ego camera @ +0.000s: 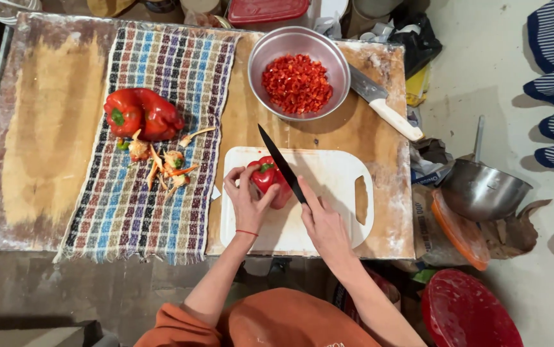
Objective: Dicing red bell peppers on a cutting board using a kitchen knife.
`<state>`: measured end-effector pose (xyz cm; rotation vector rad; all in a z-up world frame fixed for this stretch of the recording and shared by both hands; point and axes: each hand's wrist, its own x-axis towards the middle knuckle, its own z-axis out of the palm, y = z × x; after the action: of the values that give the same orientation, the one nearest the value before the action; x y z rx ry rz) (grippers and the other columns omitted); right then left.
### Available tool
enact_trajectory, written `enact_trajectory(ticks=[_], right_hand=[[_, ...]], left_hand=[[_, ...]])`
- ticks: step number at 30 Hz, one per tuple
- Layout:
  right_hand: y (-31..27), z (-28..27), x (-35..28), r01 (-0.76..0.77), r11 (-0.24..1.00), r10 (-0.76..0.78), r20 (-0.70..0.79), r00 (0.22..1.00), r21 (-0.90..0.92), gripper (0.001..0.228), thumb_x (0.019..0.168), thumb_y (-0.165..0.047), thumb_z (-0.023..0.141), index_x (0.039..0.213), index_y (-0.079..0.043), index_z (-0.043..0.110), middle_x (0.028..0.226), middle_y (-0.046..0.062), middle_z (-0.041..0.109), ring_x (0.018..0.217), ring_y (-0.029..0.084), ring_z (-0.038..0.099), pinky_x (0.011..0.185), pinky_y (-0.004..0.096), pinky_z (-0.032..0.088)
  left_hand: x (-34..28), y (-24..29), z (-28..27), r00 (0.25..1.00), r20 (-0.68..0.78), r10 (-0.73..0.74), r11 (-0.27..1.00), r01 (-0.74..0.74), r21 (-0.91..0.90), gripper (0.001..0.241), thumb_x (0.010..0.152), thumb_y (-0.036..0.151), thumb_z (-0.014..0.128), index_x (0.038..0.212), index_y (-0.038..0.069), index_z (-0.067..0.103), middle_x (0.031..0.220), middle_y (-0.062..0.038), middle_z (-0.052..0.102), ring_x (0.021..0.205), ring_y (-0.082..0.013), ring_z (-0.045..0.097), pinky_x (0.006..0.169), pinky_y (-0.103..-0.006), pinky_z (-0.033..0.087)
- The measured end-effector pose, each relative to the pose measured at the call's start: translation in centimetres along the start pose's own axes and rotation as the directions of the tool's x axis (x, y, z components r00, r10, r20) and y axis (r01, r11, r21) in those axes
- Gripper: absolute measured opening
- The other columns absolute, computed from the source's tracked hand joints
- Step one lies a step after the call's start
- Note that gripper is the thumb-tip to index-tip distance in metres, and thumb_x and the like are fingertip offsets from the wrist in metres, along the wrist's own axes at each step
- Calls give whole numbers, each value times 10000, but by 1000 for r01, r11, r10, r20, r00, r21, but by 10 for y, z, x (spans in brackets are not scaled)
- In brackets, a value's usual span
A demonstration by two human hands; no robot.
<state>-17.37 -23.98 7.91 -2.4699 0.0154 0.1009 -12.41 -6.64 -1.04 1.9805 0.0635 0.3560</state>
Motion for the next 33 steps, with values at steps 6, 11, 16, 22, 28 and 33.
enact_trajectory(ticks=[6, 11, 16, 22, 28, 33], right_hand=[[-13, 11, 18, 50, 998, -50, -5, 999, 42, 686, 992, -143, 593, 1582, -374, 330, 985, 244, 659, 647, 427, 668, 597, 528, 530], [-16, 18, 14, 40, 999, -40, 14, 999, -21, 702, 986, -137, 577, 1587, -378, 308, 1024, 265, 646, 647, 437, 670, 589, 537, 530], [-9, 26, 2, 45, 998, -45, -17, 999, -37, 695, 982, -137, 569, 1585, -363, 307, 1069, 279, 628, 680, 473, 660, 591, 554, 530], [7, 37, -15, 10, 1000, -11, -37, 999, -27, 677, 994, -144, 554, 1593, -353, 318, 959, 235, 618, 740, 486, 656, 634, 576, 517], [29, 51, -37, -22, 995, 18, -42, 999, -101, 673, 983, -147, 565, 1581, -351, 332, 915, 222, 612, 726, 483, 652, 629, 584, 524], [51, 56, -58, 16, 980, -20, -15, 1000, -199, 709, 961, -131, 580, 1588, -336, 321, 864, 209, 594, 689, 469, 637, 599, 573, 521]], left_hand=[[2, 3, -4, 995, 45, 87, 995, -90, 51, 551, 809, 312, 869, 1272, 100, 660, 1306, -142, 481, 1226, -347, 443, 1059, -464, 405], [0, -1, -6, 994, 45, 104, 993, -106, 49, 511, 832, 297, 855, 1260, 93, 663, 1303, -141, 499, 1231, -347, 443, 1063, -457, 406], [-2, 2, -6, 993, 46, 107, 993, -109, 49, 497, 830, 297, 852, 1247, 92, 674, 1298, -140, 506, 1223, -346, 448, 1059, -453, 407], [-1, 1, -3, 992, 49, 114, 992, -116, 43, 486, 842, 312, 843, 1238, 87, 674, 1299, -146, 511, 1219, -350, 451, 1054, -455, 408], [6, 1, -4, 997, 8, 74, 997, -74, 38, 450, 881, 316, 811, 1241, 84, 673, 1294, -145, 527, 1221, -352, 462, 1064, -467, 396], [10, 0, -3, 999, 1, 44, 999, -44, 22, 408, 927, 330, 768, 1254, 107, 671, 1289, -147, 523, 1238, -349, 467, 1091, -475, 383]])
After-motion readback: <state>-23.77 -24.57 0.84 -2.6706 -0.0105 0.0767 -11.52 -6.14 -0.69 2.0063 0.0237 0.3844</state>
